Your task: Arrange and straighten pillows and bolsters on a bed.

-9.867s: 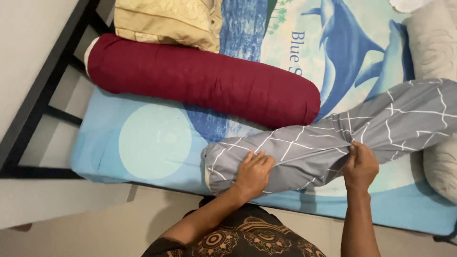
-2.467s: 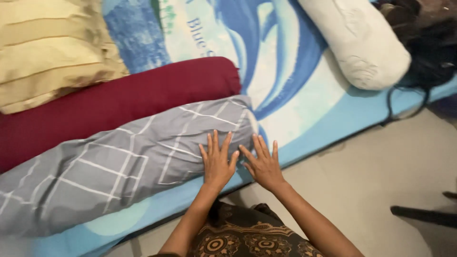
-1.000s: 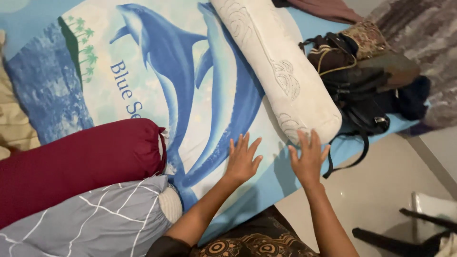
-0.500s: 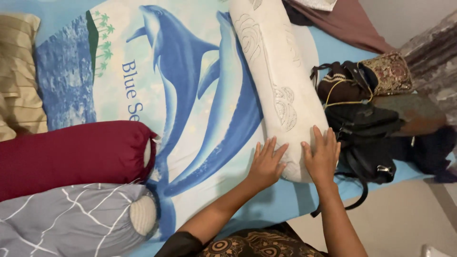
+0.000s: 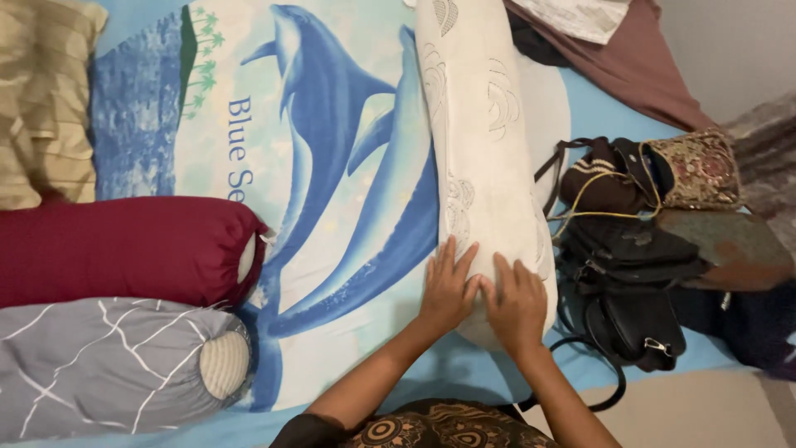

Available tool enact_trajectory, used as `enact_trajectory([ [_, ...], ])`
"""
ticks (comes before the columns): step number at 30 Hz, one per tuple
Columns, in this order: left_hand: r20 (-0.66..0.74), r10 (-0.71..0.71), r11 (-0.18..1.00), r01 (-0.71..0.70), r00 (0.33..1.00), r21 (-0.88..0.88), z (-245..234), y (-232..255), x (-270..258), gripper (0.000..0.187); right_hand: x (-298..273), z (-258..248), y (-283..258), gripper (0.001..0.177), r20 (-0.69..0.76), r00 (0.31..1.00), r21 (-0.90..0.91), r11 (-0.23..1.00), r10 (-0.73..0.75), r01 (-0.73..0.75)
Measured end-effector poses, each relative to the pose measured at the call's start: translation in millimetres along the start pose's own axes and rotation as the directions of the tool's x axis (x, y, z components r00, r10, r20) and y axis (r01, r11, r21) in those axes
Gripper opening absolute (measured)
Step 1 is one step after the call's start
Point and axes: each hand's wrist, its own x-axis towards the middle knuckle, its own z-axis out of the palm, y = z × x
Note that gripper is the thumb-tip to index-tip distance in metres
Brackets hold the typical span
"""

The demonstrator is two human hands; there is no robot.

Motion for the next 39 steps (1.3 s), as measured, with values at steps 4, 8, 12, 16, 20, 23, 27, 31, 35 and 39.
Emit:
enact_trajectory([
  [4, -0.057, -0.066, 0.996, 0.062, 0.996, -0.068, -14, -11, 2, 0.059, -2, 3, -9, 0.046, 0.027, 0.986, -0.006, 0.986, -0.164, 0.164],
  [8, 0.048, -0.114, 0.993, 0.113, 0.992, 0.029, -29, -6, 15, 0.063, 20, 16, 18, 0.052, 0.055, 0.998, 0.112, 0.993, -0.039, 0.032],
  [12, 0.098, -0.107, 0.990, 0.097, 0.989, 0.100, -29, -2, 21, 0.069, 41, 33, 47, 0.099, 0.168, 0.970, 0.132, 0.971, 0.177, -0.200],
  [16, 0.093, -0.109, 0.992, 0.102, 0.990, 0.077, -25, -6, 23, 0.067, 45, 35, 53, 0.104, 0.221, 0.954, 0.091, 0.970, 0.202, -0.227],
  [20, 0.048, -0.235, 0.971, 0.237, 0.971, -0.041, -7, -24, 27, 0.077, 50, 42, 71, 0.105, 0.239, 0.926, 0.179, 0.924, 0.293, -0.338],
  [23, -0.018, -0.357, 0.917, 0.347, 0.934, -0.196, 14, -43, 22, 0.085, 51, 42, 79, 0.099, 0.256, 0.913, 0.221, 0.901, 0.316, -0.374],
  [27, -0.045, -0.440, 0.879, 0.419, 0.897, -0.228, 14, -45, 20, 0.059, 52, 40, 78, 0.101, 0.304, 0.888, 0.295, 0.852, 0.346, -0.433],
  [31, -0.080, -0.398, 0.909, 0.380, 0.914, -0.172, 15, -48, 26, 0.040, 54, 31, 54, 0.107, 0.337, 0.859, 0.213, 0.858, 0.385, -0.468],
  [35, -0.160, -0.338, 0.941, 0.329, 0.927, -0.081, 24, -69, 26, 0.026, 51, 30, 33, 0.110, 0.314, 0.883, 0.112, 0.910, 0.349, -0.400],
  [39, -0.194, -0.332, 0.943, 0.331, 0.923, -0.036, 25, -94, 23, 0.025, 48, 26, 9, 0.109, 0.327, 0.886, 0.033, 0.933, 0.328, -0.357],
])
